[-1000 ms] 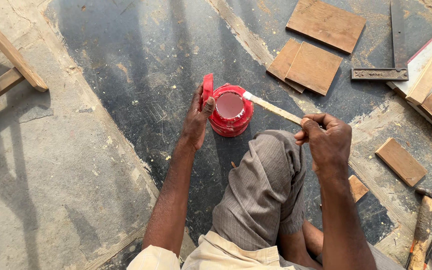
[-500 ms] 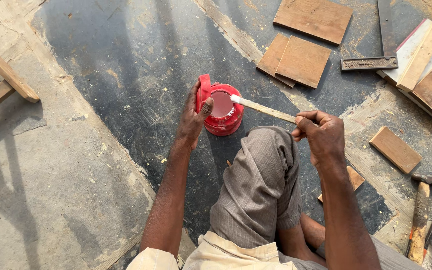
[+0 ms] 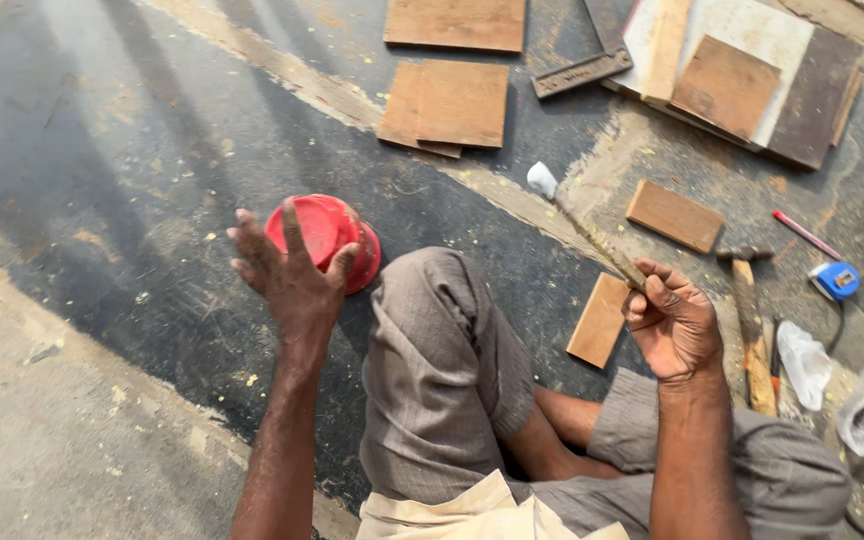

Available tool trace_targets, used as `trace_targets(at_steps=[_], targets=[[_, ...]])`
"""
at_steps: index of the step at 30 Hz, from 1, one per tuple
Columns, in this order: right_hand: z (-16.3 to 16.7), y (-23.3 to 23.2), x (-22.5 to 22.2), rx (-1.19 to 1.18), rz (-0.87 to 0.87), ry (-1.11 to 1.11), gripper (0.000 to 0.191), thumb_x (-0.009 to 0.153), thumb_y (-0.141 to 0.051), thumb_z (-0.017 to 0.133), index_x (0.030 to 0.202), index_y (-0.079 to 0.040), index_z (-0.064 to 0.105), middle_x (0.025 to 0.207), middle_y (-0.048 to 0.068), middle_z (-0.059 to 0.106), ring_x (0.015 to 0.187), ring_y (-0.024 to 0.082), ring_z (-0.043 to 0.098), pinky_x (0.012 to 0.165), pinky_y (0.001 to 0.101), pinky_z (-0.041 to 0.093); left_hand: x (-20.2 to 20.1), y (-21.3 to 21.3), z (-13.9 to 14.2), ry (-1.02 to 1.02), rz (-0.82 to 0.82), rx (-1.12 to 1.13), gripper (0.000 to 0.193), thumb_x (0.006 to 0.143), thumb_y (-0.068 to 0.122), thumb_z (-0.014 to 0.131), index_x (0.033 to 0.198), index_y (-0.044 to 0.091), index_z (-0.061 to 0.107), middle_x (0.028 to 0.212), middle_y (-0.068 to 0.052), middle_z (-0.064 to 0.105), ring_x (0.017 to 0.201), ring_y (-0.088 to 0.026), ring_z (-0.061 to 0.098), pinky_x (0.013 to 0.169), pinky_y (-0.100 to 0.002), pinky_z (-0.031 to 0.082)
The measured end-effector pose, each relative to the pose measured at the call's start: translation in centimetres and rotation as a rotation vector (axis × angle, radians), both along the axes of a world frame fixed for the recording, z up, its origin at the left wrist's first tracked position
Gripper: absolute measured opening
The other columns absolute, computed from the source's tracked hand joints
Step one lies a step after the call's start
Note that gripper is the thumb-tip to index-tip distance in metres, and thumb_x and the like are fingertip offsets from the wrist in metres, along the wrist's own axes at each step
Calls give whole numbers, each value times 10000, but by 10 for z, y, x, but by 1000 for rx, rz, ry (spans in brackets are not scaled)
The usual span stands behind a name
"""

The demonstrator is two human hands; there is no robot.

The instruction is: The person sits on the floor assembling small wooden boxes. They apply glue with a brush from a red container, position wood pieces, hammer nails into the joints, check corners with a try square, and measure a piece with a tape measure.

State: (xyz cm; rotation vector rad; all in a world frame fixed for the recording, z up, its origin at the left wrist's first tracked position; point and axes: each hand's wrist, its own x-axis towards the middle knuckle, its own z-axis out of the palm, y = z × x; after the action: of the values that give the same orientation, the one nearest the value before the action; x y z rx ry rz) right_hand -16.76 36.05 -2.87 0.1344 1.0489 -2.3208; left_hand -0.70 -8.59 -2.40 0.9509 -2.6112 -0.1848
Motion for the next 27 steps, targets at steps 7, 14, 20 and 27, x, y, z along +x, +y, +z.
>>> trace_targets(at_steps=[7,14,20,27], targets=[[13,135,39,-4,-225,189,393,986,-19,753,1346,32,607,1154,173,695,927,217,723,796,344,561,-56,221,25,57,-609,807,537,994,324,663,1405,0,546,1284,-191,617,1199,-319,598,1012,-471,523],[-1,154,73,-67,-234,154,493,959,-11,762,1413,-30,571,1124,164,688,884,271,714,820,433,576,-87,396,-98,-454,-637,584,1037,803,393,816,1600,126,208,1492,-271,297,1276,-429,396,884,-667,454],[-10,160,74,77,-182,143,458,954,-29,723,1387,13,580,1103,171,703,833,219,646,750,332,528,-101,374,-130,-276,-535,798,1012,780,321,830,1567,72,245,1337,-286,412,1191,-421,434,949,-588,451],[-2,132,89,754,-162,260,452,1004,-194,679,1407,4,630,1029,106,731,760,103,579,675,229,490,-124,274,-78,31,-498,2183,694,981,355,582,1621,178,381,1102,-111,556,716,-134,596,593,-303,523]])
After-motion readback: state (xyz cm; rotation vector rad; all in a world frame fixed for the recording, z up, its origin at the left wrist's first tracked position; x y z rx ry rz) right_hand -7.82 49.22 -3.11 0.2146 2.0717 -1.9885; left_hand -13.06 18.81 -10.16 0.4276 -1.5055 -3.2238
